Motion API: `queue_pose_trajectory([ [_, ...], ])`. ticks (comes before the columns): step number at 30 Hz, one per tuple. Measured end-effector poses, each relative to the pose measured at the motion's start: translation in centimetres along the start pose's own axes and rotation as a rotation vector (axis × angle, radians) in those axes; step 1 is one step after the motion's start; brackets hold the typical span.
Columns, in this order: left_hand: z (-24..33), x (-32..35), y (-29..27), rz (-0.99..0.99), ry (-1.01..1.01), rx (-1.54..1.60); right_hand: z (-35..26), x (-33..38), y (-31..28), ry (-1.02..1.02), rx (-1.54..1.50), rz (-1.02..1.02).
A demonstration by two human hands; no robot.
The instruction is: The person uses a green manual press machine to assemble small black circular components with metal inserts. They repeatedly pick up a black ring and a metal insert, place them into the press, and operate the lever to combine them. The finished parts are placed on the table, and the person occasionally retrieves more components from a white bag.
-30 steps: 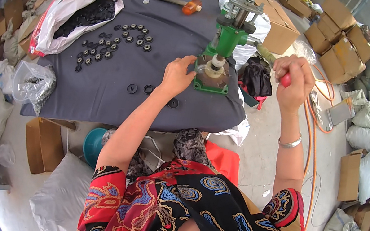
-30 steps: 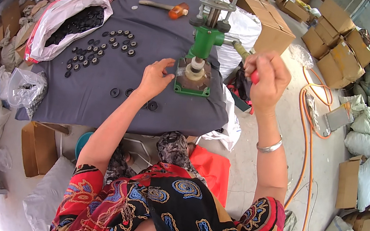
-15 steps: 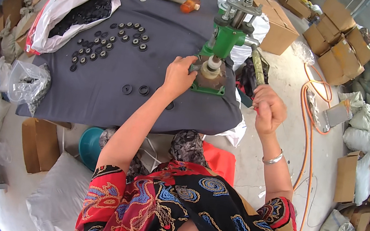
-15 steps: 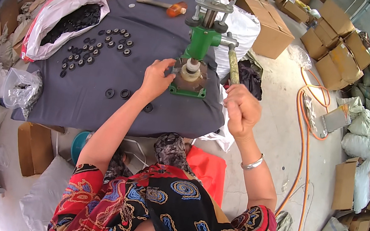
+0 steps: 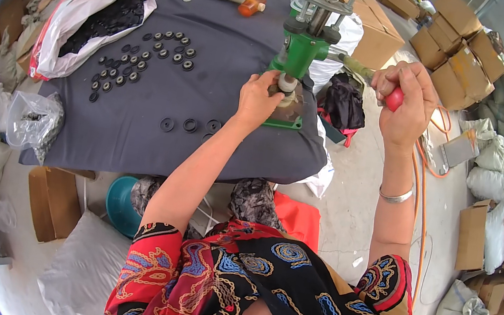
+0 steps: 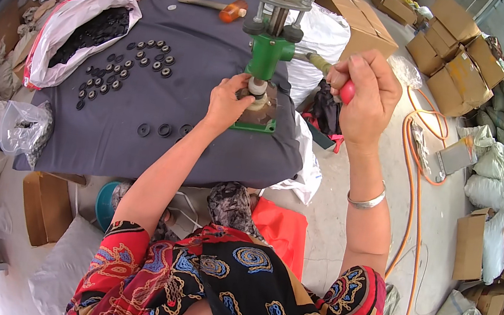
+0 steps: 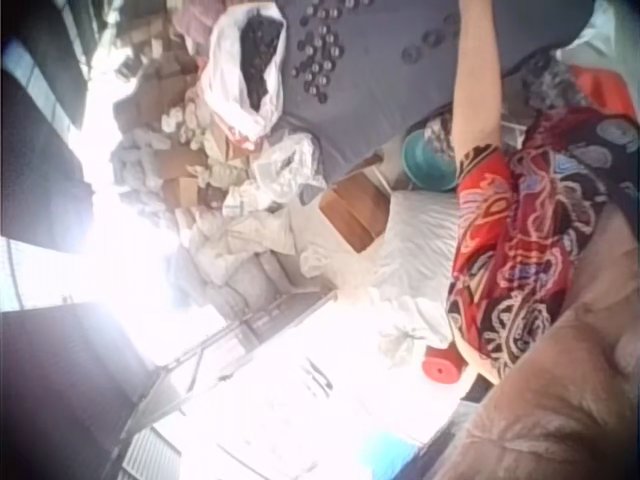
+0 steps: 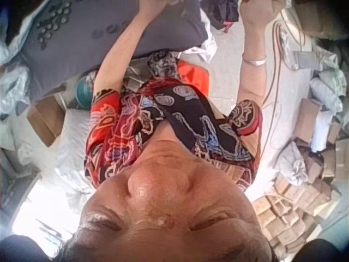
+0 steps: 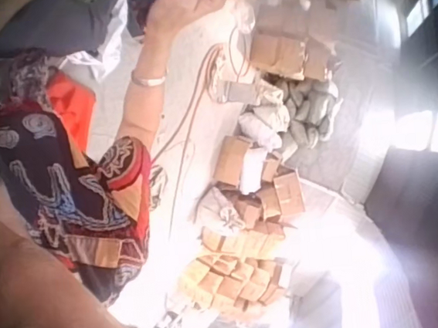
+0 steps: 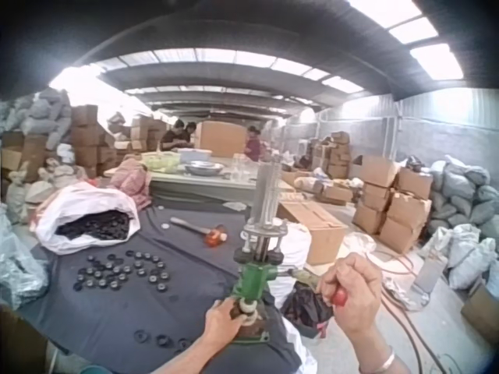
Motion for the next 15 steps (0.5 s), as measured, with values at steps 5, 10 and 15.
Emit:
queue_pose_trajectory([
  [5,-0.5,0.4,-0.3,0.011,-0.017,0.024,1.4,4.3,-0.3,-0.164,0.114,-0.065],
  [10,-1.2,1.3,-2.3,0.011,-0.024,-0.018,4.7,9.6,-1.1,-0.413,0.340,-0.273],
  [15,-2.2,2.0,-5.6,0.041,0.028,-0.047,3.3,8.0,-0.9,-0.273,0.285,-0.248],
])
Point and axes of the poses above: each hand's wrist, its own x-axis away from the middle knuckle, its own y-axis out of the palm, z = x × y, the point moved 2 cm from there along -x, towards the middle knuckle, and after that the axes turned 13 degrees about -x, right-handed, at the moved point
